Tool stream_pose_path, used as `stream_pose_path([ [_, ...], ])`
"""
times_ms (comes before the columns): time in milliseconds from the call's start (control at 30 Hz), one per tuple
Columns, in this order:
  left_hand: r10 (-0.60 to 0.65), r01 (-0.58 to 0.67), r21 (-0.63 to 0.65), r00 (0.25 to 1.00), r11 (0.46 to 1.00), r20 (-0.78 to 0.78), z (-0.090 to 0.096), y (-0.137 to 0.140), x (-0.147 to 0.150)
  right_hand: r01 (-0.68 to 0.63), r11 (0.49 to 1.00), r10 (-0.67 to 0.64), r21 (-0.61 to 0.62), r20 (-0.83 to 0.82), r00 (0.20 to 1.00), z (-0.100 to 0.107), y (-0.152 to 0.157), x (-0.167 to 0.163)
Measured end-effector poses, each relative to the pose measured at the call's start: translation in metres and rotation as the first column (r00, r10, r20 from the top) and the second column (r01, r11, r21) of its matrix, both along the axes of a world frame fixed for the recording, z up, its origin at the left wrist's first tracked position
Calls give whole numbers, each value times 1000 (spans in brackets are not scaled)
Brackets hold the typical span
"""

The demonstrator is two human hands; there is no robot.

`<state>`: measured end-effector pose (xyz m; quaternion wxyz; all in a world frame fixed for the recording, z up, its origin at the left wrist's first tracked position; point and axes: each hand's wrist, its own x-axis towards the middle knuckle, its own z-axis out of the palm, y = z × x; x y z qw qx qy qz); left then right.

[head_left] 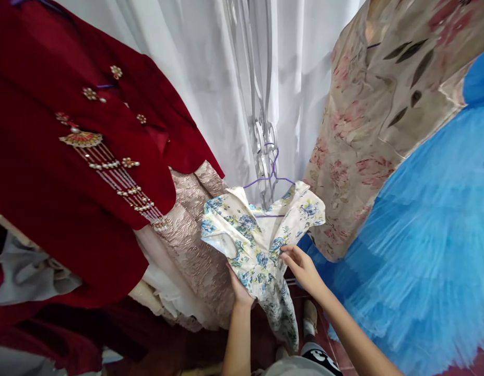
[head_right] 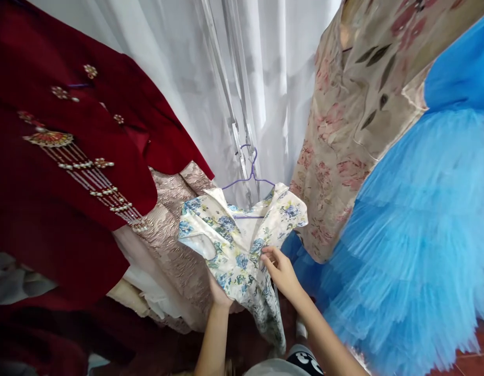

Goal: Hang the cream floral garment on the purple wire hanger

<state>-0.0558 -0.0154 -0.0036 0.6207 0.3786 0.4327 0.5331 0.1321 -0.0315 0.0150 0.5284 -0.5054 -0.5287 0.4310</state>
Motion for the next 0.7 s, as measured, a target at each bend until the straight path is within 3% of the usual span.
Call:
stream_pose_path([
  [133,89,-89,8,996,996,19,-15,-18,-5,-44,999,39,14,238,970,8,22,-19],
  [267,224,-221,36,971,975,-87,-26,-20,0,-107,994,104,2,239,966,5,20,-25],
  [600,122,-108,94,980,990,-159,-24,-2,20,-8,1000,8,-2,217,976,-2,14,-4],
  [667,248,-222,149,950,964,-188,-25,4,17,-8,999,16,-45,177,984,-1,11,0],
  [700,374,-329,221,904,918,-207,-25,5,15,-8,998,18,-68,147,989,-1,8,1],
])
